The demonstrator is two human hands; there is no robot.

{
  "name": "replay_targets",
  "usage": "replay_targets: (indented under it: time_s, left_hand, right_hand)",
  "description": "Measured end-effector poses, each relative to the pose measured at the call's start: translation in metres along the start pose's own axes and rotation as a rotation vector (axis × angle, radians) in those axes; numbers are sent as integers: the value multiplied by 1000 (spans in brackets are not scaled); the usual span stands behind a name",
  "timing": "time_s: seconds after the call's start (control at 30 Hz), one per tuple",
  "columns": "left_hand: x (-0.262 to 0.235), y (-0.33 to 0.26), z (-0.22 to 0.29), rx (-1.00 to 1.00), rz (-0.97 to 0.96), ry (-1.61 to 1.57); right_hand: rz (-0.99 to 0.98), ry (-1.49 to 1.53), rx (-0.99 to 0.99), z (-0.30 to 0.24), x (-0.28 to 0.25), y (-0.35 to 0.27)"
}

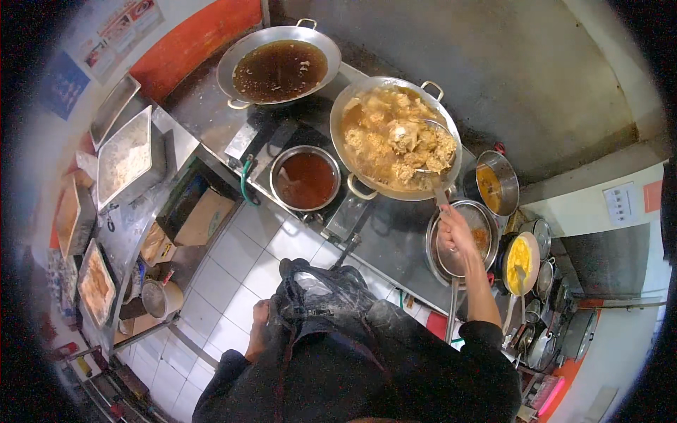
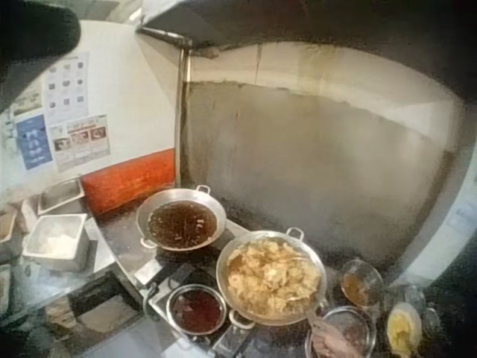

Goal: The person whisks eggs in a pitcher, pours them into a frying pan on a stove, and uses a spatula to scramble them, while also checking other pots on the stove and retrieving items from a refrigerator.

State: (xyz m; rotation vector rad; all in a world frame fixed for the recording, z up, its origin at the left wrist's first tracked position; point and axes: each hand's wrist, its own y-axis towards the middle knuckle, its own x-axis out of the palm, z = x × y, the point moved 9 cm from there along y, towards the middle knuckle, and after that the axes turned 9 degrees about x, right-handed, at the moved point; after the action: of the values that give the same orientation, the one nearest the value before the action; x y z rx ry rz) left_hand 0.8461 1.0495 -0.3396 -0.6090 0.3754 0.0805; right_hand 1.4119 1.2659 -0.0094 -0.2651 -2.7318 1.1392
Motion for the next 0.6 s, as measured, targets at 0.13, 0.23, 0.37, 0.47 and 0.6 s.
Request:
replay_targets:
  time_s: [0.13,0.23,0.37,0.47,0.6]
  left_hand:
    - [-4,-1,11,17,14,30]
    - [-4,-5,8,-51,22,15]
    - [0,10,-34,-65,-35,-143]
    - [-3,26,-28,-17,-77,-15]
    - [-4,38,-24,-42,-23,-274]
  right_hand:
    - [-27,-41,-23,-9,-1,0]
    - [52,-72,-27,-18,3,9]
    - [137,-186,-51,-25,14,30]
    - [212,-169,-65,-24,24,31]
    - [229,-313,-85,-19,18,2]
